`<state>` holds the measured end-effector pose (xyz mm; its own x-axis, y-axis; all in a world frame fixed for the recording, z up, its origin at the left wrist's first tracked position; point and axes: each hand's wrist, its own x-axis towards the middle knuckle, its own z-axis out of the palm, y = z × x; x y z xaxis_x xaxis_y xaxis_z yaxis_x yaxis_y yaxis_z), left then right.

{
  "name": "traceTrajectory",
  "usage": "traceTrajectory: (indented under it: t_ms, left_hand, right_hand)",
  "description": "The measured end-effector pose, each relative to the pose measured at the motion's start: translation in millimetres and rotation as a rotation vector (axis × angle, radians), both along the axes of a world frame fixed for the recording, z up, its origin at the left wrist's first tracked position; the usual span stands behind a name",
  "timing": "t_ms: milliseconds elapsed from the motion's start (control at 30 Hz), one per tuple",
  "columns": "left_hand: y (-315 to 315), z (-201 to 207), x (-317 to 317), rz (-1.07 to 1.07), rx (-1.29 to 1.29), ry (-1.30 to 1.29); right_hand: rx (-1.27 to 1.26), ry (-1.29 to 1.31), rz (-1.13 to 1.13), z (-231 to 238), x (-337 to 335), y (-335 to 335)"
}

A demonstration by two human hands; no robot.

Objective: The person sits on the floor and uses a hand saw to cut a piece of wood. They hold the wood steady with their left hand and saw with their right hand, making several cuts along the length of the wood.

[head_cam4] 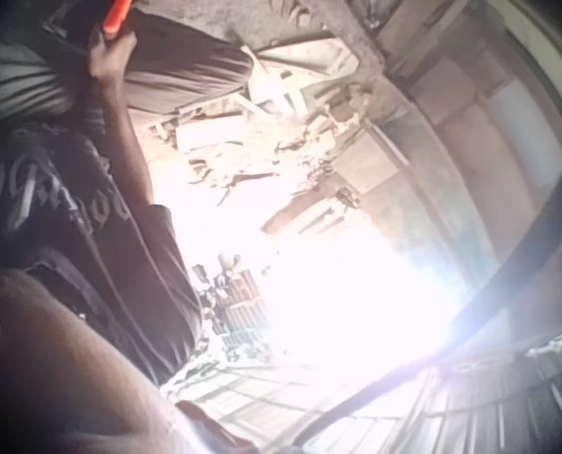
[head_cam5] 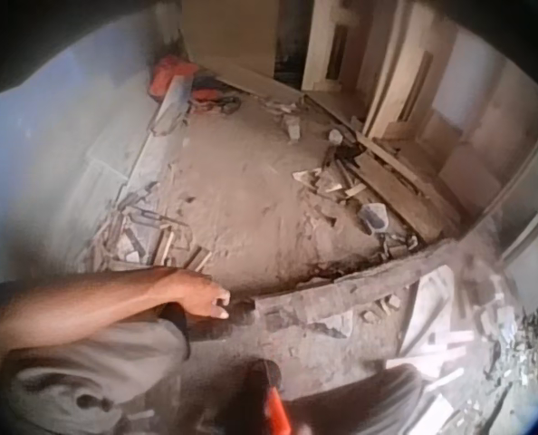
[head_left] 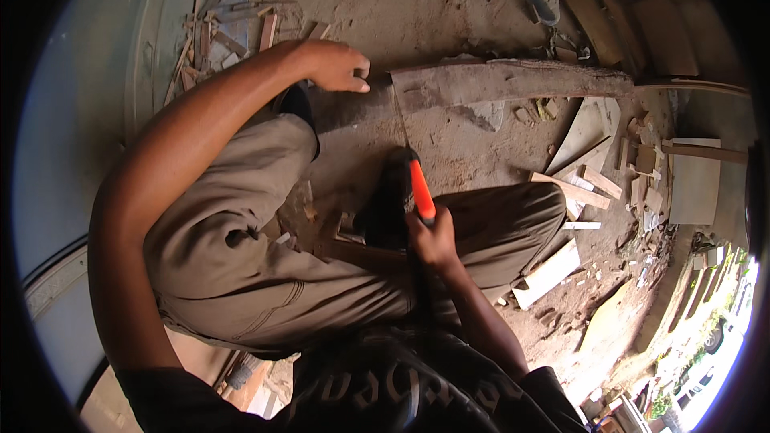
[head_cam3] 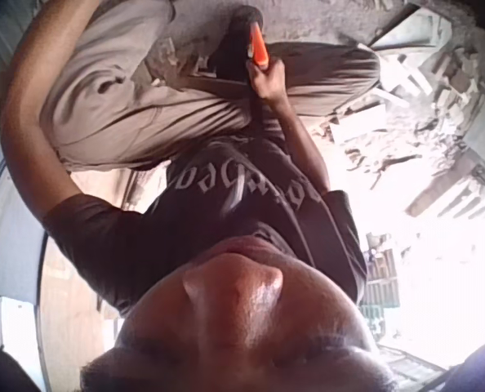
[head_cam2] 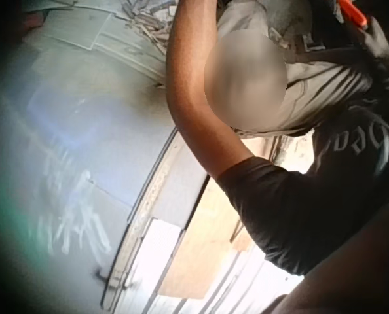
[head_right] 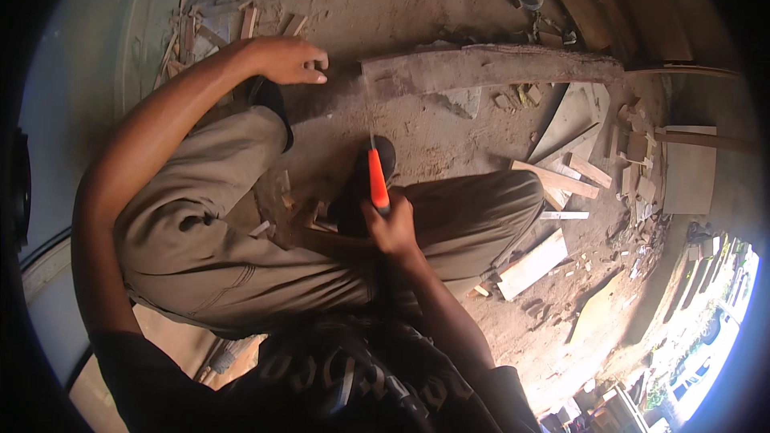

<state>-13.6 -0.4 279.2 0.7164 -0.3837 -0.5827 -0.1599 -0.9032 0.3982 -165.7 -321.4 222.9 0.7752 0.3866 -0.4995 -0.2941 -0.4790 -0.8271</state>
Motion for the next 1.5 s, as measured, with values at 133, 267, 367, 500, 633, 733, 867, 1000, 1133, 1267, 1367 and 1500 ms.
traceTrajectory:
  t_ms: [133, 267, 367, 500, 633, 733, 867, 1000, 1133, 1267, 1367, 1500]
  left_hand:
    - [1.1, -5.6, -3.3, -0.097, 0.103, -0.043]
    - [-10.6, 3.7, 0.7, -0.103, 0.054, -0.045]
    - [13.6, -9.0, -2.6, -0.1, 0.006, -0.125]
    - [16.5, 2.1, -5.1, 0.015, 0.026, 0.039]
    - [5.4, 8.0, -9.5, -0.027, 0.096, -0.033]
    - [9.9, 11.1, -5.1, -0.094, 0.122, -0.073]
    - [23.3, 2.5, -4.6, 0.016, -0.065, -0.106]
    - [17.1, 0.0, -5.6, -0.044, 0.045, -0.064]
    - [-8.2, 9.1, -2.0, -0.094, -0.019, -0.08]
    - [-8.0, 13.2, 7.5, -0.042, -0.088, -0.125]
    - [-5.2, 15.2, 2.9, -0.034, -0.092, -0.112]
    - [-14.8, 4.2, 3.7, -0.099, -0.034, -0.073]
  right_hand:
    - [-0.121, -0.262, -0.033, -37.3, -4.5, -12.9]
    - [-0.021, 0.056, -0.014, -52.0, 89.6, 57.9]
    - [-0.05, -0.096, 0.053, -52.2, 45.1, 40.1]
    - [0.062, 0.143, -0.183, 11.4, -11.9, -8.0]
    - [0.174, -0.206, -0.189, -70.6, 66.4, 27.2]
    - [0.09, -0.251, -0.056, -45.8, 88.0, 52.8]
    - [0.03, 0.042, -0.107, -18.2, 22.1, 11.4]
    - [0.078, -0.06, -0.188, -48.7, 10.1, -1.8]
    - [0.061, 0.018, -0.022, -65.6, 92.9, 48.0]
    - [0.112, -0.142, -0.132, -39.4, 40.1, 38.5]
    - [0.16, 0.073, -0.182, -7.3, -26.2, -8.8]
    - [0.189, 0.17, -0.388, -42.1, 26.3, 26.3]
